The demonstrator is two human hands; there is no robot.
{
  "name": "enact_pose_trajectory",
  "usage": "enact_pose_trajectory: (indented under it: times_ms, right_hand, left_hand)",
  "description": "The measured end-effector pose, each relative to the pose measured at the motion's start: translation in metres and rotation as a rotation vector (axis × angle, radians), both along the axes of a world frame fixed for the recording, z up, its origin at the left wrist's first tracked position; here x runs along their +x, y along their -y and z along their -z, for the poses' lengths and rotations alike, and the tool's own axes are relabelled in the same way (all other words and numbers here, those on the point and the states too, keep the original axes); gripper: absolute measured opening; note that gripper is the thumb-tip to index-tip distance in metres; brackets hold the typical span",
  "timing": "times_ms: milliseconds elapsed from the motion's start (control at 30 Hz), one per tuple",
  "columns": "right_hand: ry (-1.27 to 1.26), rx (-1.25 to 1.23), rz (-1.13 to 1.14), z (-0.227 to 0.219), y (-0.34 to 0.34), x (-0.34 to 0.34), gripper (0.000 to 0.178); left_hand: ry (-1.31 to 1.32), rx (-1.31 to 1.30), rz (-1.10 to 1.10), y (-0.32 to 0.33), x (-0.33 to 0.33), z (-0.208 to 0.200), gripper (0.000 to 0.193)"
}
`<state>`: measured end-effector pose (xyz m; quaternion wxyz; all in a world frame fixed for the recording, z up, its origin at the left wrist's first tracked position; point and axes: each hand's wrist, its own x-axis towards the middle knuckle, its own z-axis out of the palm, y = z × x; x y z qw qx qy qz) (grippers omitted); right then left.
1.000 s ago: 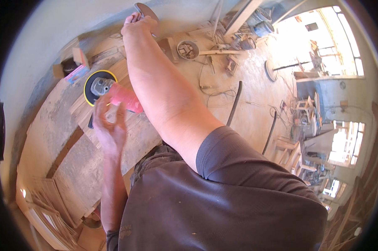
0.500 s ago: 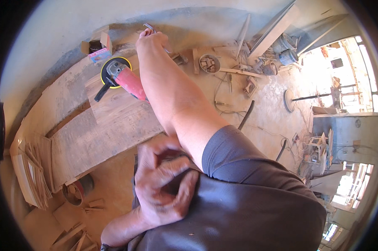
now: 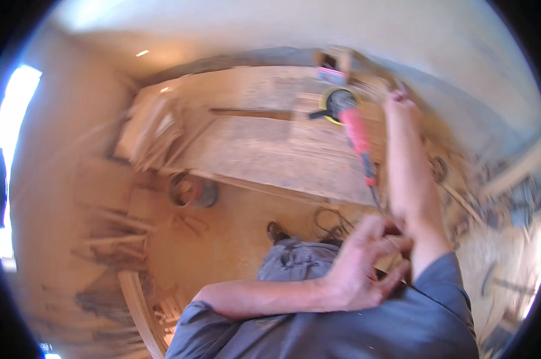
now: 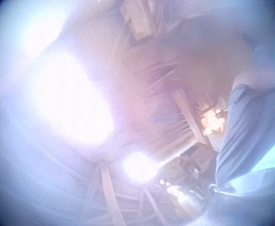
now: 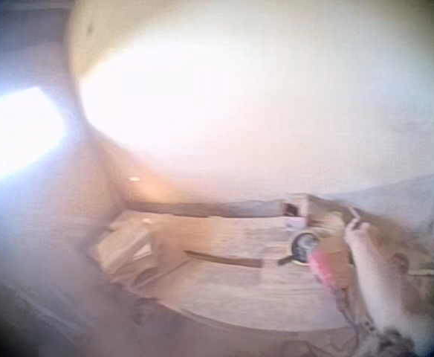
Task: The person sands a rectangular wooden board using a power sander, moving the tool across the surface and edges before picking up a sanding disk and clearing the workspace.
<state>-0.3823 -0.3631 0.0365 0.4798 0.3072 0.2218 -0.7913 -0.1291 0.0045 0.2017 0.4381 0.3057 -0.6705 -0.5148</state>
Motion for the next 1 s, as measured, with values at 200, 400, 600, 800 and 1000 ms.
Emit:
enact_pose_trajectory:
  times_ms: [200, 400, 600, 800, 1000]
  right_hand:
    - [-0.113, 0.000, -0.072, 0.009, 0.031, 0.095, 0.037]
    - [-0.043, -0.007, -0.226, 0.029, 0.089, 0.239, 0.023]
    - [-0.244, 0.063, -0.306, 0.024, 0.074, 0.419, 0.011]
    - [-0.220, 0.138, -0.605, 0.047, 0.029, 0.572, 0.011]
    - [-0.381, 0.160, -0.621, 0.108, 0.033, 0.599, 0.017]
  left_hand:
    - [-0.144, 0.012, -0.029, -0.005, 0.083, 0.005, 0.020]
    - [-0.138, -0.108, -0.106, -0.018, 0.166, -0.001, 0.020]
    - [-0.196, -0.202, -0.267, -0.006, 0.286, -0.016, 0.019]
    - [-0.113, -0.082, -0.402, 0.008, 0.341, 0.011, 0.021]
    - [-0.128, 0.036, -0.324, 0.027, 0.373, 0.022, 0.025]
